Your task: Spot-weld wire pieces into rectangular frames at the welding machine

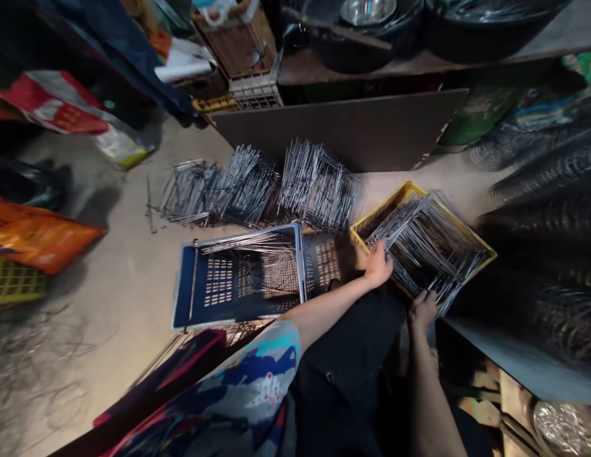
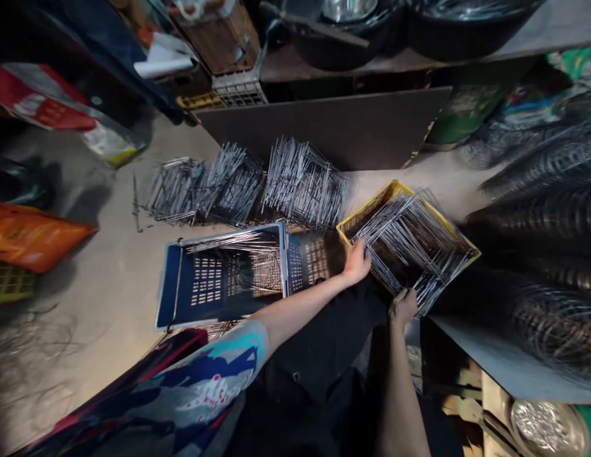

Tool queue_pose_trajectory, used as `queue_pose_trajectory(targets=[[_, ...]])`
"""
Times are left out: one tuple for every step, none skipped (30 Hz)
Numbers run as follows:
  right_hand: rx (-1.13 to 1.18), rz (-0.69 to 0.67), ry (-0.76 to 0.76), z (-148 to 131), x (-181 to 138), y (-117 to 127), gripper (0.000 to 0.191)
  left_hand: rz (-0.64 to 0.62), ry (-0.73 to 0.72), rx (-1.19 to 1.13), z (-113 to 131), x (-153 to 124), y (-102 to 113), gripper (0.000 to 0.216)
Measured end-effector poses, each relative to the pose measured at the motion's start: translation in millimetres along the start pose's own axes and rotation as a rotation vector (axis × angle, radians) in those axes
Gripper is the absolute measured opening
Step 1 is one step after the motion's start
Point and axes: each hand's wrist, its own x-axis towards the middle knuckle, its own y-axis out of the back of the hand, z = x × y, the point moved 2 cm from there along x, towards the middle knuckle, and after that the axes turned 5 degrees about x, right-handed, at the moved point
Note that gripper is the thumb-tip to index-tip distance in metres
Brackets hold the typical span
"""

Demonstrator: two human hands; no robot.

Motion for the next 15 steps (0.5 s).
queue_pose_trajectory(targets=[[-0.002,0.000,0.009,-1.8,2.2,-1.0,0.027,0.009,0.015,0.015,0.0,6.1,0.0,0.061],[-0.001,-0.003,0.023,-4.6,4.9,-2.5,0.028,0.020,0.039,0.029,-0.9,13.0,0.5,0.060],[0.001,-0.006,0.040,-8.2,7.7,-4.4,0.029,0.029,0.065,0.044,-2.5,20.0,1.4,0.058],[0.005,-0.009,0.058,-12.1,10.2,-6.4,0.030,0.036,0.090,0.056,-4.4,26.1,2.5,0.057],[0.010,-0.012,0.075,-16.0,12.3,-8.4,0.031,0.039,0.107,0.064,-6.2,31.0,3.6,0.057],[0.014,-0.014,0.090,-19.6,13.9,-10.2,0.032,0.037,0.115,0.068,-7.5,34.2,4.6,0.056],[0.017,-0.015,0.102,-22.4,14.9,-11.6,0.033,0.031,0.114,0.068,-8.4,35.8,5.6,0.055],[0.019,-0.016,0.112,-24.3,15.5,-12.7,0.033,0.024,0.108,0.064,-9.0,36.1,6.8,0.054],[0.021,-0.017,0.121,-25.4,15.8,-13.4,0.034,0.017,0.100,0.057,-9.7,35.2,8.5,0.053],[0.023,-0.018,0.129,-25.7,15.7,-13.7,0.035,0.010,0.090,0.045,-10.7,33.6,10.7,0.052],[0.027,-0.022,0.138,-25.6,15.3,-13.7,0.035,0.005,0.082,0.031,-12.5,31.3,13.5,0.051],[0.032,-0.026,0.148,-25.3,14.7,-13.2,0.036,0.004,0.078,0.015,-15.1,28.6,16.7,0.051],[0.039,-0.032,0.158,-25.1,13.9,-12.5,0.036,0.007,0.080,-0.002,-18.6,25.5,19.9,0.053],[0.046,-0.037,0.166,-25.2,13.2,-11.5,0.036,0.013,0.092,-0.020,-22.8,22.1,22.5,0.056],[0.052,-0.039,0.170,-25.7,12.7,-10.3,0.036,0.018,0.112,-0.039,-27.5,18.7,24.0,0.062]])
